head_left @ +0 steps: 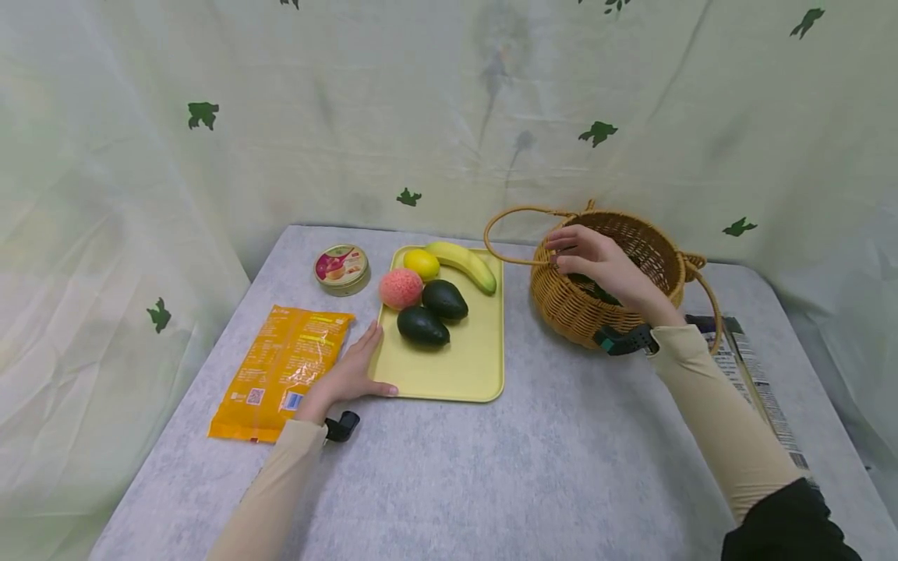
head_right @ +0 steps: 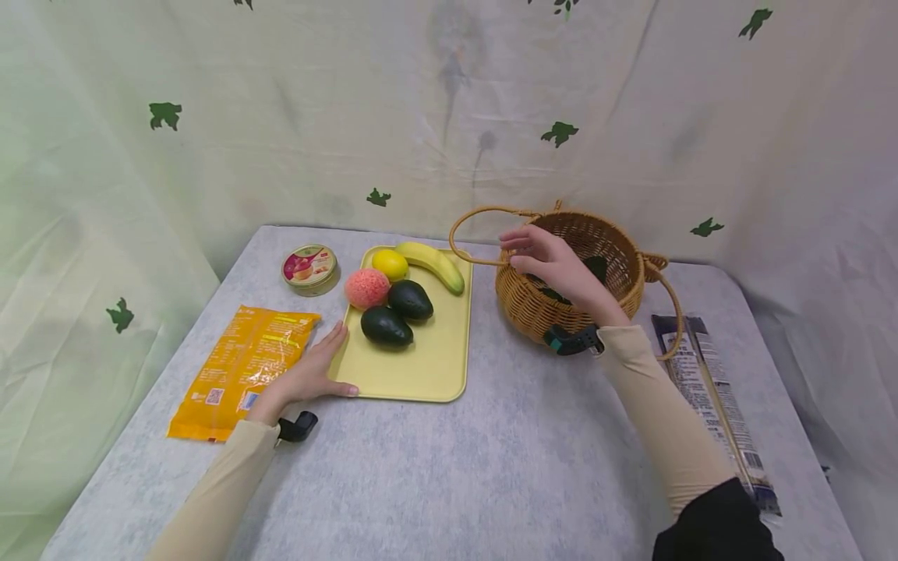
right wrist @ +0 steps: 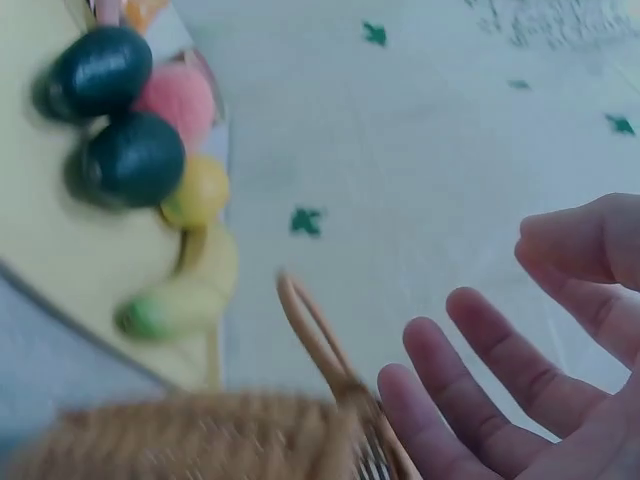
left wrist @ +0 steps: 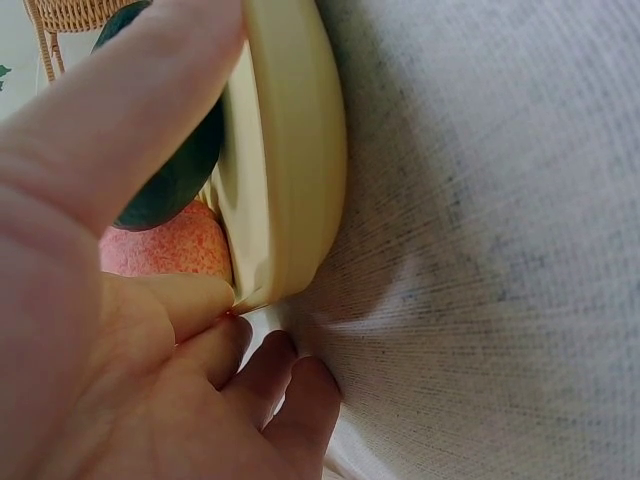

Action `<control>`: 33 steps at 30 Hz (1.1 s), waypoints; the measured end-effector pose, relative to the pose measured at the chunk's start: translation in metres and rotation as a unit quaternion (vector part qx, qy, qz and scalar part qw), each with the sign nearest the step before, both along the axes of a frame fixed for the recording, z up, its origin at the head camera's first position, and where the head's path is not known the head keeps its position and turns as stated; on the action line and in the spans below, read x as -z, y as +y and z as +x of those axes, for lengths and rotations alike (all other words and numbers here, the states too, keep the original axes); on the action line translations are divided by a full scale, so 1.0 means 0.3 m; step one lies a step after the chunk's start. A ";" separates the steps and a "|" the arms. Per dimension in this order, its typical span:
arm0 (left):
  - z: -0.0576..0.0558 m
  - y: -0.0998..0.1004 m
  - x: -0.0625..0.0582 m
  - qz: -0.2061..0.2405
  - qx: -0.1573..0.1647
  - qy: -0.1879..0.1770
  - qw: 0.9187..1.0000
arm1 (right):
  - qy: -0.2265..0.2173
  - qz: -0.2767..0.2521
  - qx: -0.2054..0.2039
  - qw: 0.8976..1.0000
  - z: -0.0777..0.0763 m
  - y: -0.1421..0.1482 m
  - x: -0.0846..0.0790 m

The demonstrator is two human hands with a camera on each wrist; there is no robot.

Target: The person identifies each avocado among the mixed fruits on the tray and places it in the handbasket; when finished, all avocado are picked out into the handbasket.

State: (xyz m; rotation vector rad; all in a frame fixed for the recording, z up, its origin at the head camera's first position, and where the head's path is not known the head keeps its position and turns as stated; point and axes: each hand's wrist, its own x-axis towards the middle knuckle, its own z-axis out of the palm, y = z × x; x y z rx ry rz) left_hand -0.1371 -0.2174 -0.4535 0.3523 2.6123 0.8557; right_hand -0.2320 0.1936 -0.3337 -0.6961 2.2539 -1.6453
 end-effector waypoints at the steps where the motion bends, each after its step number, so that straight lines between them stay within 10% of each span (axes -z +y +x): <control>1: 0.000 -0.001 0.000 0.000 0.001 0.001 1.000 | 0.000 -0.006 -0.007 1.000 0.001 -0.020 0.003; 33: -0.010 -0.003 0.013 -0.007 0.001 -0.001 1.000 | -0.018 0.032 -0.146 0.989 -0.147 -0.427 0.278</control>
